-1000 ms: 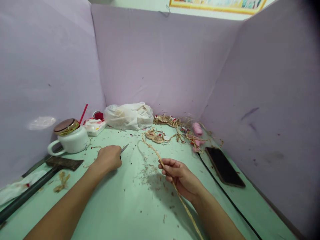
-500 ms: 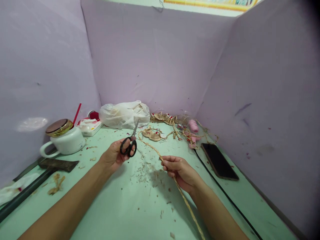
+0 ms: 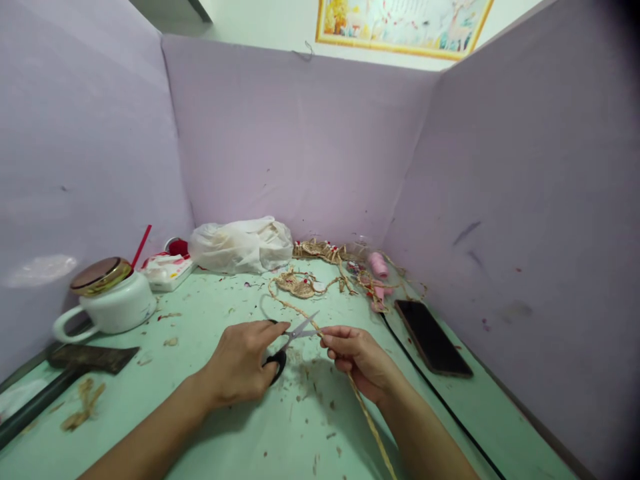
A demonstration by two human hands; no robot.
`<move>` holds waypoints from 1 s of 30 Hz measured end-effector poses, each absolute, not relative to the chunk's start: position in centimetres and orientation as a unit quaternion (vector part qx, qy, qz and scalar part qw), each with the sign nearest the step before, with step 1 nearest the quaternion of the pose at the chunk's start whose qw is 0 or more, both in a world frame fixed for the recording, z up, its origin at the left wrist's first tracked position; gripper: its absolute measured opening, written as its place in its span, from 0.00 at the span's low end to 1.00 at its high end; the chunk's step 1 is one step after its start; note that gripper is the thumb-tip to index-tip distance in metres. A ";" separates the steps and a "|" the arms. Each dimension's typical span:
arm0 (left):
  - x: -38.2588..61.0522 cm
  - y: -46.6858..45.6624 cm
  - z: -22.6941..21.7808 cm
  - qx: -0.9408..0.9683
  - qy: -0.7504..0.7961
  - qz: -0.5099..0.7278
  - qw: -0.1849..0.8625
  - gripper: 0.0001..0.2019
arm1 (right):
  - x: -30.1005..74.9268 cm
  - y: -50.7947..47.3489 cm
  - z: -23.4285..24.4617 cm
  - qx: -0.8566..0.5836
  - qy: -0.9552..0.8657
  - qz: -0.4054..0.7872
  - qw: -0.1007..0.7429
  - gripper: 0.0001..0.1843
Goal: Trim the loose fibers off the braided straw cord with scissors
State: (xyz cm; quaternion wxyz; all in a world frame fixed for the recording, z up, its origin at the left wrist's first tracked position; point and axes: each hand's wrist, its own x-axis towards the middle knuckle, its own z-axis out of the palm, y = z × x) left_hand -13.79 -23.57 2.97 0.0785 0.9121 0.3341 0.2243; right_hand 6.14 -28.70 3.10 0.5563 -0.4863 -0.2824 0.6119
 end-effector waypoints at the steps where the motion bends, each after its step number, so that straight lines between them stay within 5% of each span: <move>1: -13.8 -23.6 2.8 0.921 0.327 0.208 0.045 0.26 | 6.1 -28.7 3.1 -0.490 -0.287 0.610 0.553 0.12; 8: -13.8 -23.1 2.4 0.935 0.303 0.175 -0.051 0.26 | 5.6 -28.8 2.8 -0.502 -0.341 0.588 0.535 0.10; 24: -14.0 -23.0 2.0 0.951 0.280 0.124 -0.036 0.27 | 5.6 -29.0 2.9 -0.477 -0.363 0.609 0.519 0.09; 30: -14.0 -22.8 1.7 0.945 0.286 0.150 0.046 0.26 | 5.8 -29.1 2.9 -0.472 -0.356 0.616 0.520 0.08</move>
